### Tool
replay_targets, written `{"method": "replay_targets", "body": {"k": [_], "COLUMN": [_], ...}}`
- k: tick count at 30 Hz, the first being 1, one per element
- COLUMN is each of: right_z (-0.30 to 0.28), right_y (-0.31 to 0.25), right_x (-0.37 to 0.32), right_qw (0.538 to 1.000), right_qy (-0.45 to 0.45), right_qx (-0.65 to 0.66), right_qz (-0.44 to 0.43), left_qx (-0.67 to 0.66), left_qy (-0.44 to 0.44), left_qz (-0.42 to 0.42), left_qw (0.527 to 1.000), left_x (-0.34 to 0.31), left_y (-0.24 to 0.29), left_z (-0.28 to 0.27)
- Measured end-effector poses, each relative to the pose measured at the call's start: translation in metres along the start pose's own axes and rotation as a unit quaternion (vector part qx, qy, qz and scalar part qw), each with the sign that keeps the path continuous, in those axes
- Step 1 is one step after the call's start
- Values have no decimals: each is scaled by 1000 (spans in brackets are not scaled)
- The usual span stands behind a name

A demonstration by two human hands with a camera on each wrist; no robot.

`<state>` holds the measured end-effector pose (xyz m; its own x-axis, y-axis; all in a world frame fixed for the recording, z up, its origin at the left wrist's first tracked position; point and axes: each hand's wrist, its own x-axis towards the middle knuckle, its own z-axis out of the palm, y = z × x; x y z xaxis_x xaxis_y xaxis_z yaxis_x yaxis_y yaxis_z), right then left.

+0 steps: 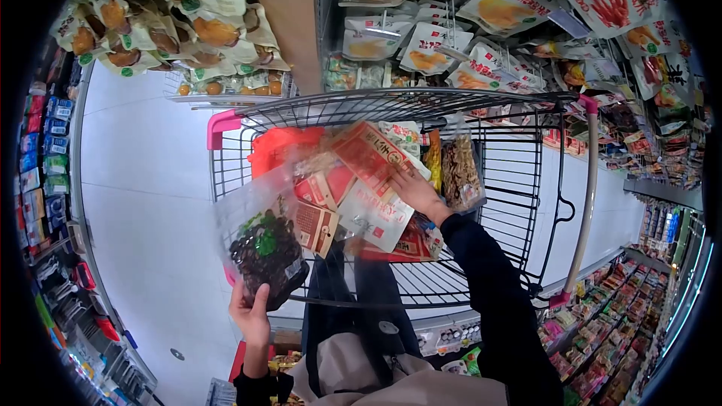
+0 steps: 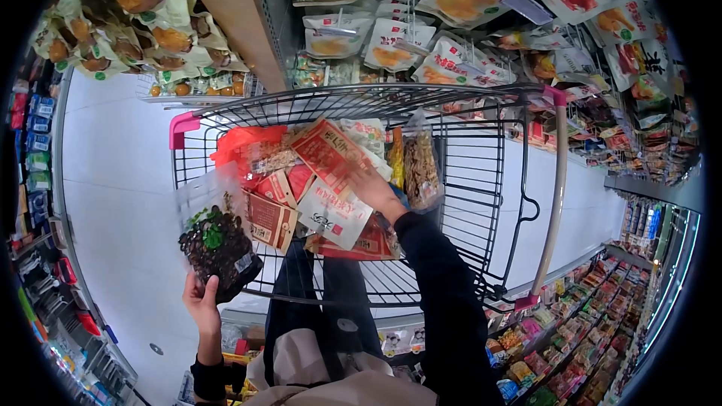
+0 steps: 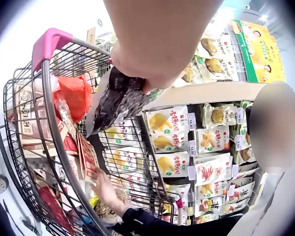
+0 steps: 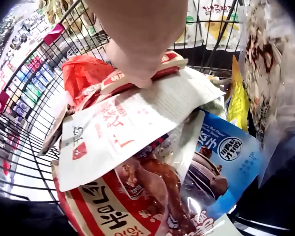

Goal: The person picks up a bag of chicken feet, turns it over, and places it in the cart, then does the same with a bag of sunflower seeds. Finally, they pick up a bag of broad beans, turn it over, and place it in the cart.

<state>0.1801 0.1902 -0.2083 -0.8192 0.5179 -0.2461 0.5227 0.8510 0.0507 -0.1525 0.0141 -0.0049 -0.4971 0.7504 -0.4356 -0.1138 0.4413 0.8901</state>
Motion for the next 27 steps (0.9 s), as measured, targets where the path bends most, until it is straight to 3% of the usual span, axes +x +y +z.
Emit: {"method": "replay_targets", "body": {"k": [2,5,11,14,17,18,20,21,24,27], "right_z": [5,0,-2,-6,-53,-73,-102,-87,-94,-117], "right_y": [4,4,7,2,8,7,-1,-1,-8,-14], "right_x": [2,9,16,17,15,11,2,-6,-28,-44], "right_qw": [996,990,991,991,978,947,826,805,567,331], "right_qy": [53,108,113,131,132,108,55,231,214,200], "right_qx": [27,41,17,22,153,260,455,473,672,761], "right_qz": [-59,-78,-65,-25,59,153,329,275,426,521], "left_qx": [-15,17,8,7,34,42,39,26,-9,9], "left_qy": [9,-9,10,19,21,23,23,22,14,-7], "left_qz": [5,21,18,13,5,8,16,21,20,10], "left_qw": [1000,1000,1000,1000,999,999,999,999,1000,1000], "left_x": [0,0,-6,-7,-10,-10,-9,-7,-5,-3], "left_y": [-11,-23,-22,-21,-18,-18,-14,-9,-8,-8], "left_z": [-2,-4,9,12,13,13,18,26,31,30]}}
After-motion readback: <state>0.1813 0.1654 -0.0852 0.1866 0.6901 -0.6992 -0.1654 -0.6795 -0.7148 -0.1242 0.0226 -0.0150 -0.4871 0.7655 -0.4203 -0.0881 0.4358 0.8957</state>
